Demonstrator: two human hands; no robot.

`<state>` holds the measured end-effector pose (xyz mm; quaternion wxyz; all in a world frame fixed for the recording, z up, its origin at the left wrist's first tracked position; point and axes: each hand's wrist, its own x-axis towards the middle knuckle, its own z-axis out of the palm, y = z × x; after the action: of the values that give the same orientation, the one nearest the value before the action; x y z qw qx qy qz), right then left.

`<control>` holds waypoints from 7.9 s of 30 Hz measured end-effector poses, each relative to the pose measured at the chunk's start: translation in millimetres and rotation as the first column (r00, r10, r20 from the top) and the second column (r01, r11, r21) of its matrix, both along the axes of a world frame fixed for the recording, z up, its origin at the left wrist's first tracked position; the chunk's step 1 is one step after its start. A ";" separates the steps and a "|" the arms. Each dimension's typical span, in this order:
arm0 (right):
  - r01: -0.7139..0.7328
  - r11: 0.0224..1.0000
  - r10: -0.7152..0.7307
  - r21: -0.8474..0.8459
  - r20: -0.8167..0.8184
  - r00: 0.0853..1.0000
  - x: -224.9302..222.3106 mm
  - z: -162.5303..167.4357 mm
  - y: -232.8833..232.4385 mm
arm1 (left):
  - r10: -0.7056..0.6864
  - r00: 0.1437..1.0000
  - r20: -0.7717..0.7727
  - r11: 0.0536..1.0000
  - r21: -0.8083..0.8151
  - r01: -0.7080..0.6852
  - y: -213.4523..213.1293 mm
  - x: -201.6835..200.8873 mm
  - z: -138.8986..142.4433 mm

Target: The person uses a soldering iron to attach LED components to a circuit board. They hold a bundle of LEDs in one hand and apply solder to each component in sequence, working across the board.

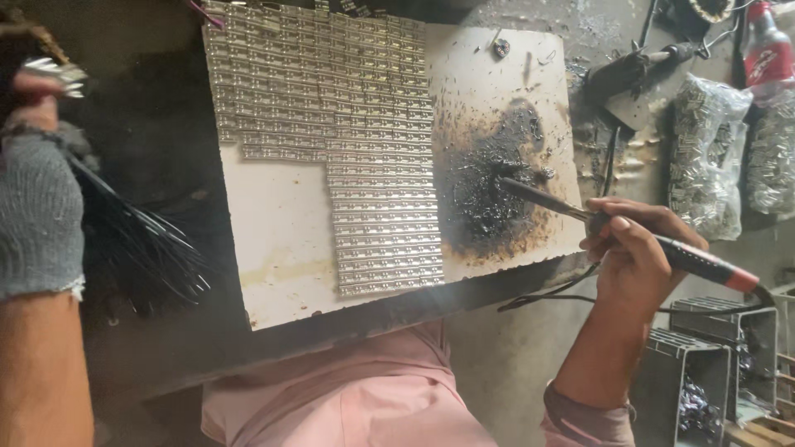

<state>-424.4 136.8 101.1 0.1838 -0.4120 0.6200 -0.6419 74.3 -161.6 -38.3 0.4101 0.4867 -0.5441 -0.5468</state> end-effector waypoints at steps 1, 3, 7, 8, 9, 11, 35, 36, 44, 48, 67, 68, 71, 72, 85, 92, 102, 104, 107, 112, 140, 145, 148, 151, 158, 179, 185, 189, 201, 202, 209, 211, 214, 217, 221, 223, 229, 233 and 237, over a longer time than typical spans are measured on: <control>-0.005 1.000 0.005 0.007 0.002 1.000 -0.2 0.7 -2.0 | -0.045 0.999 -0.030 0.999 0.011 0.046 -1.0 -2.2 7.1; -0.008 1.000 0.007 0.008 0.029 1.000 -0.6 1.6 -4.5 | -0.098 0.993 -0.062 0.994 0.038 0.100 -3.3 -5.7 22.0; -0.065 0.996 0.068 0.067 -0.040 0.997 -3.3 5.1 -3.9 | -0.184 0.976 0.116 0.978 -0.081 0.194 -17.6 -9.5 42.1; -0.081 0.993 0.086 0.082 -0.056 0.995 -4.7 6.5 -3.9 | -0.185 0.968 0.170 0.967 -0.142 0.210 -20.0 -11.3 42.9; -0.091 0.991 0.098 0.095 -0.067 0.993 -5.8 8.1 -3.7 | -0.167 0.978 0.125 0.976 -0.116 0.182 -20.7 -14.0 41.7; -0.106 0.987 0.116 0.120 -0.081 0.990 -7.8 11.2 -4.6 | -0.129 0.989 0.077 0.988 -0.069 0.135 -21.1 -20.2 38.3; -0.256 0.947 0.267 -0.193 0.034 0.963 -33.7 -58.1 -2.5 | 0.040 0.967 0.250 0.860 -0.501 0.094 12.6 -36.1 67.6; -0.277 0.942 0.286 -0.192 0.022 0.958 -23.4 -55.0 -12.0 | 0.084 0.960 0.268 0.769 -0.630 0.109 11.4 -34.9 65.4; -0.419 0.893 0.344 -0.164 -0.353 0.870 62.4 -11.9 -88.6 | 0.023 0.994 0.111 0.973 -0.229 0.003 20.3 -44.1 49.2; -0.488 0.857 0.488 -0.165 -0.041 0.872 88.1 7.4 -107.1 | -0.018 0.990 0.139 0.928 -0.367 0.068 18.4 -48.7 50.0; -0.590 0.803 0.531 0.085 -0.551 0.643 151.0 17.4 -195.0 | -0.016 1.000 0.016 0.923 -0.385 0.021 20.1 -56.2 39.7; -0.591 0.803 0.525 0.082 -0.568 0.634 153.5 16.6 -197.7 | -0.004 0.999 0.039 0.909 -0.416 0.020 19.4 -56.6 37.7; -0.599 0.798 0.509 0.063 -0.603 0.615 167.4 17.0 -200.6 | 0.011 0.998 0.056 0.870 -0.492 0.018 17.8 -59.5 30.3; -0.603 0.796 0.503 0.053 -0.612 0.611 173.0 17.7 -201.1 | 0.012 0.998 0.054 0.856 -0.517 0.018 16.6 -60.9 27.8; -0.367 0.880 0.473 0.300 -0.597 0.647 220.3 45.2 -171.1 | 0.010 0.997 0.077 0.869 -0.494 0.030 17.7 -63.8 25.1; -0.468 0.834 0.552 0.292 -0.451 0.701 207.0 49.0 -180.4 | 0.013 0.995 0.100 0.853 -0.520 0.041 19.0 -60.6 31.5; -0.188 0.951 0.252 -0.245 0.264 0.931 30.9 -11.4 -91.8 | -0.004 0.993 0.117 0.848 -0.526 0.065 23.9 -56.8 46.2; -0.102 0.958 0.183 -0.267 0.297 0.937 2.3 -7.6 -56.1 | 0.009 0.992 0.126 0.834 -0.548 0.062 24.0 -55.1 42.5; -0.078 0.983 0.101 -0.167 0.132 0.986 -16.6 5.3 -4.8 | -0.032 0.998 0.054 0.879 -0.474 0.054 25.1 -48.4 39.3; -0.001 1.000 0.001 -0.031 -0.017 1.000 -2.4 -2.2 19.5 | 0.538 0.568 0.623 0.668 -0.726 0.164 30.8 -15.3 27.9; 0.020 0.945 0.084 0.326 -0.301 0.950 51.6 50.4 -25.0 | 0.010 0.985 0.173 0.868 -0.490 0.078 33.0 -30.0 19.8; -0.014 0.918 0.155 0.397 -0.326 0.933 47.4 64.2 -45.7 | 0.043 0.971 0.233 0.731 -0.670 0.129 31.1 -31.0 20.5; -0.033 0.914 0.163 0.405 -0.292 0.942 44.6 66.2 -54.1 | 0.045 0.969 0.241 0.771 -0.625 0.120 31.7 -31.4 22.8; -0.074 0.920 0.194 0.385 -0.282 0.940 41.5 63.7 -53.1 | 0.008 0.992 0.128 0.833 -0.549 0.064 33.8 -36.2 29.7; 0.038 0.974 0.001 0.223 -0.174 0.985 19.8 26.6 -1.7 | -0.046 0.999 0.009 0.903 -0.427 0.046 33.2 -49.1 49.1; -0.495 0.869 0.494 0.017 -0.108 0.863 122.6 3.0 -138.8 | -0.015 1.000 0.017 0.918 -0.395 0.020 45.5 -67.6 41.3; -0.507 0.857 0.515 0.090 -0.154 0.843 141.1 8.4 -157.9 | -0.044 0.999 -0.013 0.893 -0.448 0.034 45.0 -65.9 38.7; -0.491 0.862 0.506 0.129 -0.146 0.850 147.9 10.2 -168.9 | -0.053 0.999 0.008 0.903 -0.427 0.051 43.7 -66.2 36.0; -0.356 0.866 0.500 0.351 -0.610 0.615 155.4 23.8 -162.7 | -0.034 0.995 0.099 0.836 -0.543 0.082 40.9 -67.3 32.6; -0.354 0.866 0.499 0.352 -0.590 0.635 148.9 21.7 -158.7 | -0.054 0.995 0.078 0.854 -0.513 0.086 40.9 -67.4 33.6; -0.294 0.952 0.299 -0.081 0.058 0.953 50.7 -25.5 -106.0 | -0.098 0.995 -0.020 0.910 -0.406 0.081 43.0 -68.7 39.7; -0.182 0.966 0.224 -0.182 0.246 0.943 16.9 -25.2 -65.6 | -0.090 0.996 -0.016 0.906 -0.417 0.076 44.1 -68.3 41.1; -0.082 0.981 0.116 -0.176 0.190 0.975 -14.8 -12.2 -6.6 | -0.065 0.996 0.052 0.869 -0.488 0.083 46.1 -61.9 41.1; -0.026 0.994 0.031 -0.104 0.046 0.998 -13.4 -2.2 29.9 | 0.122 0.950 0.288 0.738 -0.666 0.107 46.8 -43.8 35.3; 0.056 0.998 -0.056 0.004 0.009 0.998 10.7 9.2 35.0 | 0.145 0.959 0.245 0.889 -0.458 -0.017 42.2 -33.5 18.5; 0.054 0.998 -0.054 0.040 0.001 0.999 19.1 14.2 25.9 | 0.103 0.973 0.205 0.921 -0.389 -0.016 40.5 -34.3 14.7; -0.022 0.998 0.027 0.059 -0.077 0.997 20.5 5.4 19.3 | -0.007 0.991 0.135 0.920 -0.387 0.059 53.6 -44.8 32.4; -0.027 0.990 0.034 0.140 -0.044 0.998 -6.7 -5.0 38.5 | 0.126 0.945 0.303 0.798 -0.597 0.085 54.9 -53.7 45.7; -0.167 0.986 0.159 0.024 0.201 0.967 -22.0 -18.1 32.5 | 0.303 0.851 0.429 0.566 -0.799 0.202 47.1 -67.3 46.3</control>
<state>-446.4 169.4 83.0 0.3052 -0.3915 0.5754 -0.6500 7.0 -114.5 8.0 0.4402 0.3841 -0.8091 -0.0632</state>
